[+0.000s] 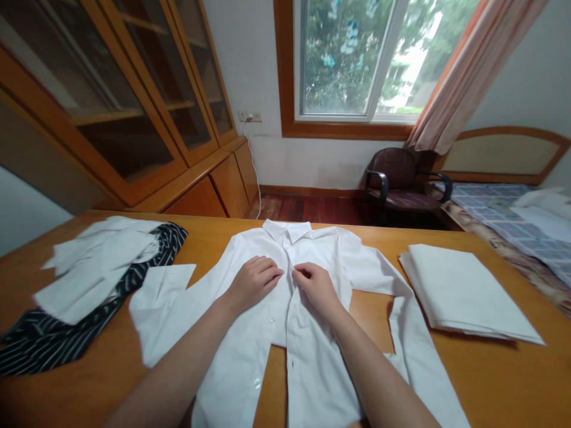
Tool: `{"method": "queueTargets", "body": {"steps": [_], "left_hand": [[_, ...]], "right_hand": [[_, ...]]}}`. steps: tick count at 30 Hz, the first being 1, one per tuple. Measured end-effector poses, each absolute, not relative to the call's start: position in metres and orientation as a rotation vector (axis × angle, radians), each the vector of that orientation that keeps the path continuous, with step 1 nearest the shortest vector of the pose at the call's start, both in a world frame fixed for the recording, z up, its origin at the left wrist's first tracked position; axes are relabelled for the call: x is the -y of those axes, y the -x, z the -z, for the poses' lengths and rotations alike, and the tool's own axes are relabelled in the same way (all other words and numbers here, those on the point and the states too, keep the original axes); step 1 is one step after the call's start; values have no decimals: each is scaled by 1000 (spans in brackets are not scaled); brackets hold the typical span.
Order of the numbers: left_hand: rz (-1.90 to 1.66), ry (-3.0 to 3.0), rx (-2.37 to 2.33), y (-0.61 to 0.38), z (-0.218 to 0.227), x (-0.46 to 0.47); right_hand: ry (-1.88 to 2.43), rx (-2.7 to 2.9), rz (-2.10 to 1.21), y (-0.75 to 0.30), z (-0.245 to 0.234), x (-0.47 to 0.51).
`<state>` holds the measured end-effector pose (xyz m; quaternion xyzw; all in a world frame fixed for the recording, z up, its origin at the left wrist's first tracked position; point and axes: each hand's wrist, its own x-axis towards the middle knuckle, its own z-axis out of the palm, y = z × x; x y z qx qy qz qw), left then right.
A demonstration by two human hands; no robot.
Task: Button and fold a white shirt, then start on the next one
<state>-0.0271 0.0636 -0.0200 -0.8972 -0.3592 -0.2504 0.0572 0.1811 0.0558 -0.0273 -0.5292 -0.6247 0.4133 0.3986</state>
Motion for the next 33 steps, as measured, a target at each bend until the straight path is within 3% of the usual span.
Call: {"method": "queueTargets", "body": {"steps": [15, 24, 33], "left_hand": [[753, 2676, 1031, 26, 17, -62], [733, 2702, 1040, 28, 20, -63], [713, 2686, 1062, 28, 21, -63]], "right_hand": [[1333, 1446, -989, -171, 25, -47], [1306, 1641, -930, -169, 32, -46], [1321, 1568, -1041, -169, 37, -47]]}}
